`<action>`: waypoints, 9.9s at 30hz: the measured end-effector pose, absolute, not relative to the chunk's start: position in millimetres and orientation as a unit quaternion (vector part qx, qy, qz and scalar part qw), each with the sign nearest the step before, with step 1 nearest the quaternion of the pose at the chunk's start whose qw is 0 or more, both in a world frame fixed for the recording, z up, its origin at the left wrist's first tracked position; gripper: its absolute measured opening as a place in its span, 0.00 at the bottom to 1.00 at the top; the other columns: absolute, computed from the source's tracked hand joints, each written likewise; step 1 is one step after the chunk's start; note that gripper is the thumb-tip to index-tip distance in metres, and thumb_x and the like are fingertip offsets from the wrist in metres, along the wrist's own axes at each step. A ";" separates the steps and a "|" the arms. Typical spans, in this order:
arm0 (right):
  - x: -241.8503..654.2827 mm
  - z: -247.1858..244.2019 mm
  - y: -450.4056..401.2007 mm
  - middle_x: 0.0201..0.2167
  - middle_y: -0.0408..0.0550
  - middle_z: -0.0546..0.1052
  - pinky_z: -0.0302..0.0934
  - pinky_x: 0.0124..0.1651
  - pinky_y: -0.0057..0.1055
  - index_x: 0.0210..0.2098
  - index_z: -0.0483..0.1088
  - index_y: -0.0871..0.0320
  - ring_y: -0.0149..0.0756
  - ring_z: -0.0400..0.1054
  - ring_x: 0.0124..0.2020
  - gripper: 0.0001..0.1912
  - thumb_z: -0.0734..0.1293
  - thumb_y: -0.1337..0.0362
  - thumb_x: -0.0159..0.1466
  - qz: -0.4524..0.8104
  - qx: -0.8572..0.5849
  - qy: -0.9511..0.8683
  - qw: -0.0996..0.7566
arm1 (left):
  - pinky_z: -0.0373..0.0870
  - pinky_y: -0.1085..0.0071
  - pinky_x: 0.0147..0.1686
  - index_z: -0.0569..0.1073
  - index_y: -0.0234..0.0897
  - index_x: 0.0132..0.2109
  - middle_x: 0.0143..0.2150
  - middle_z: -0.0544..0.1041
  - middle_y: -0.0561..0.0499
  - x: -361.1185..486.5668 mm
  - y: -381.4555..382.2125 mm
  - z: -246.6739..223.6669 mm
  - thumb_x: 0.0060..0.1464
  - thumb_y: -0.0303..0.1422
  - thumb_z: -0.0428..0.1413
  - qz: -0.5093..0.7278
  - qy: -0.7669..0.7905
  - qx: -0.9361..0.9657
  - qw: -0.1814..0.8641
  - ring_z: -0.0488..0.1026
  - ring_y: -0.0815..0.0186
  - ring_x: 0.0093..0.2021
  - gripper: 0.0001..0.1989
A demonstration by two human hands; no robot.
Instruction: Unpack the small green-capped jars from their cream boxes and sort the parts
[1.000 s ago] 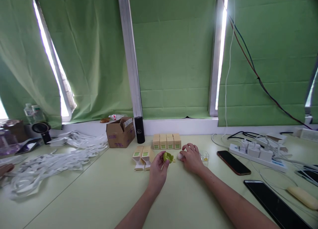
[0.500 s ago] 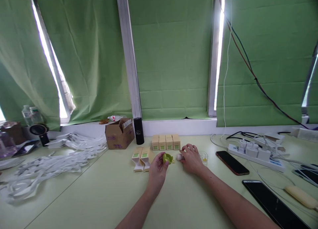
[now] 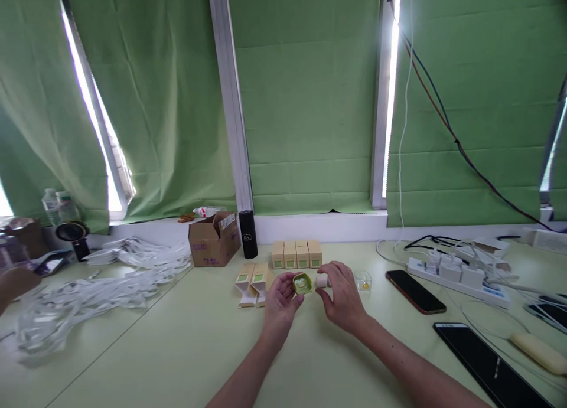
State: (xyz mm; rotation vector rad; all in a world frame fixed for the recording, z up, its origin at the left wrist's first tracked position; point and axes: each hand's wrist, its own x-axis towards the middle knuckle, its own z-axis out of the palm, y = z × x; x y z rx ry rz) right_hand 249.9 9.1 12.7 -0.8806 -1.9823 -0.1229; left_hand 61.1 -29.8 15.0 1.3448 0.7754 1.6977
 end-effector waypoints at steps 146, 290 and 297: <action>240.2 6.9 -25.9 0.31 0.48 0.67 0.55 0.35 0.36 0.31 0.72 0.56 0.40 0.61 0.35 0.14 0.61 0.76 0.68 -0.106 -0.306 -0.773 0.545 | 0.70 0.48 0.57 0.74 0.44 0.57 0.52 0.80 0.45 62.6 -46.6 9.3 0.57 0.25 0.63 0.480 0.392 0.784 -0.006 0.69 0.51 0.55 0.22; 166.8 -8.8 -22.3 0.58 0.54 0.73 0.55 0.56 0.45 0.56 0.67 0.56 0.50 0.64 0.54 0.16 0.63 0.62 0.69 0.024 -0.378 -0.898 0.223 | 0.63 0.52 0.53 0.81 0.46 0.33 0.34 0.81 0.46 18.1 15.5 34.1 0.55 0.27 0.58 0.403 0.566 0.717 -0.046 0.71 0.47 0.53 0.09; 191.9 0.1 -45.4 0.53 0.50 0.75 0.55 0.56 0.41 0.52 0.68 0.54 0.46 0.64 0.53 0.13 0.65 0.67 0.68 0.056 -0.341 -0.906 0.243 | 0.57 0.48 0.58 0.83 0.48 0.32 0.40 0.85 0.46 24.8 26.1 29.9 0.55 0.27 0.60 0.323 0.559 0.762 -0.043 0.67 0.44 0.60 0.10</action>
